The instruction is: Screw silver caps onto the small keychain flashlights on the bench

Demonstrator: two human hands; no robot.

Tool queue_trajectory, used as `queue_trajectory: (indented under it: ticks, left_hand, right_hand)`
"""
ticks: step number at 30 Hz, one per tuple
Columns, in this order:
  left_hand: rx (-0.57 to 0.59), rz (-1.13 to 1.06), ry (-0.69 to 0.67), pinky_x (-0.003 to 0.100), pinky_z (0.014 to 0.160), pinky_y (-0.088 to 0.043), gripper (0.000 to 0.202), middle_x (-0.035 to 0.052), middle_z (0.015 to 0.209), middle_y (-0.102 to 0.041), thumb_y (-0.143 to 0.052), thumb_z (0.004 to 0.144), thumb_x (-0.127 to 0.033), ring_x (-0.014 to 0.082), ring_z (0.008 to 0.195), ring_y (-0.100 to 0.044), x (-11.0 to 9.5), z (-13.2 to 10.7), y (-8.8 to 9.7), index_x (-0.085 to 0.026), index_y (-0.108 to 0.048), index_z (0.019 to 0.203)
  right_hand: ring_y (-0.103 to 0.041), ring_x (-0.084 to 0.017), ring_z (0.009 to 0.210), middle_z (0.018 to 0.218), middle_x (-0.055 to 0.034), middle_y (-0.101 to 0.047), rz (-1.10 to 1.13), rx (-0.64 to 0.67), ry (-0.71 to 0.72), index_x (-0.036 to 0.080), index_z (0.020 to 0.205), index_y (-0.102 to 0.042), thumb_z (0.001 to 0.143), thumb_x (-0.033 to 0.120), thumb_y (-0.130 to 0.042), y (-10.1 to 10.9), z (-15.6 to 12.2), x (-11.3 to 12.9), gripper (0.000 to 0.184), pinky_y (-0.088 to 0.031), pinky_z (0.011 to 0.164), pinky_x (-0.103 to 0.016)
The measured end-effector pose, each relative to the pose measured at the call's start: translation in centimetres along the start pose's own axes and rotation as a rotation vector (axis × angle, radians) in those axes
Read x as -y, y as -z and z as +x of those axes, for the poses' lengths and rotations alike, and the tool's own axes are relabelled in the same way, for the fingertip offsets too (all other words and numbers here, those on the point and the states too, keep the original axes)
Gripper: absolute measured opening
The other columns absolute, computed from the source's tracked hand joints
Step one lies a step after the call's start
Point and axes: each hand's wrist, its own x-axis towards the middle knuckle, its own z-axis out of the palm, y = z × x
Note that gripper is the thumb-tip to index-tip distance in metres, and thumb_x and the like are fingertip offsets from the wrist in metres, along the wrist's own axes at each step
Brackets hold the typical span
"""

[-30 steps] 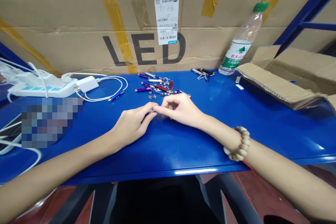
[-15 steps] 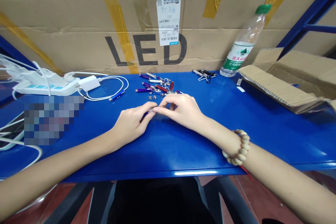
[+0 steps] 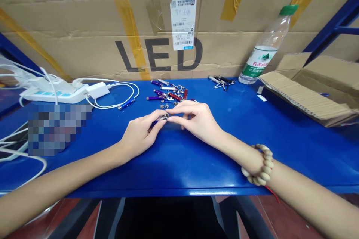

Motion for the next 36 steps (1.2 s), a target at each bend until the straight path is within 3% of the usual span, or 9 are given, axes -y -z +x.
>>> queue_trajectory:
  ticks: [14, 25, 31, 36]
  left_hand:
    - [0.000, -0.009, -0.050, 0.019, 0.070, -0.048, 0.021, -0.0022, 0.101, -0.065, -0.038, 0.089, -0.024, 0.0126, 0.085, -0.062, 0.43, 0.03, -0.49, -0.024, -0.054, 0.103]
    - [0.060, -0.035, -0.064, 0.021, 0.075, -0.048, 0.020, -0.0010, 0.096, -0.065, -0.038, 0.090, -0.023, 0.0131, 0.086, -0.062, 0.50, 0.06, -0.60, -0.023, -0.052, 0.103]
    - [0.031, -0.170, -0.007, 0.022, 0.072, -0.048, 0.017, 0.0004, 0.096, -0.064, -0.044, 0.088, -0.024, 0.0130, 0.082, -0.062, 0.53, 0.24, -0.63, -0.019, -0.050, 0.103]
    - [0.040, -0.164, -0.033, 0.027, 0.077, -0.046, 0.016, 0.0021, 0.089, -0.063, -0.041, 0.089, -0.023, 0.0146, 0.083, -0.059, 0.66, 0.31, -0.74, -0.018, -0.054, 0.095]
  right_hand:
    - [-0.056, -0.008, 0.051, 0.080, -0.0029, -0.064, 0.027, 0.037, 0.048, 0.022, 0.086, -0.070, 0.072, 0.024, -0.065, 0.61, -0.20, 0.05, 0.015, -0.049, 0.045, -0.021]
    - [-0.054, -0.006, 0.044, 0.077, -0.0036, -0.065, 0.085, 0.070, -0.089, 0.018, 0.078, -0.069, 0.070, 0.030, -0.066, 0.47, 0.01, 0.13, 0.015, -0.046, 0.041, -0.019]
    - [-0.055, -0.008, 0.041, 0.057, -0.0002, -0.062, 0.081, 0.049, -0.183, 0.017, 0.079, -0.069, 0.067, 0.034, -0.069, 0.39, -0.06, 0.03, 0.021, -0.046, 0.041, -0.020]
    - [-0.055, -0.008, 0.044, 0.073, -0.0032, -0.066, 0.086, -0.003, -0.177, 0.020, 0.075, -0.070, 0.064, 0.034, -0.070, 0.34, 0.02, 0.13, 0.017, -0.049, 0.042, -0.022]
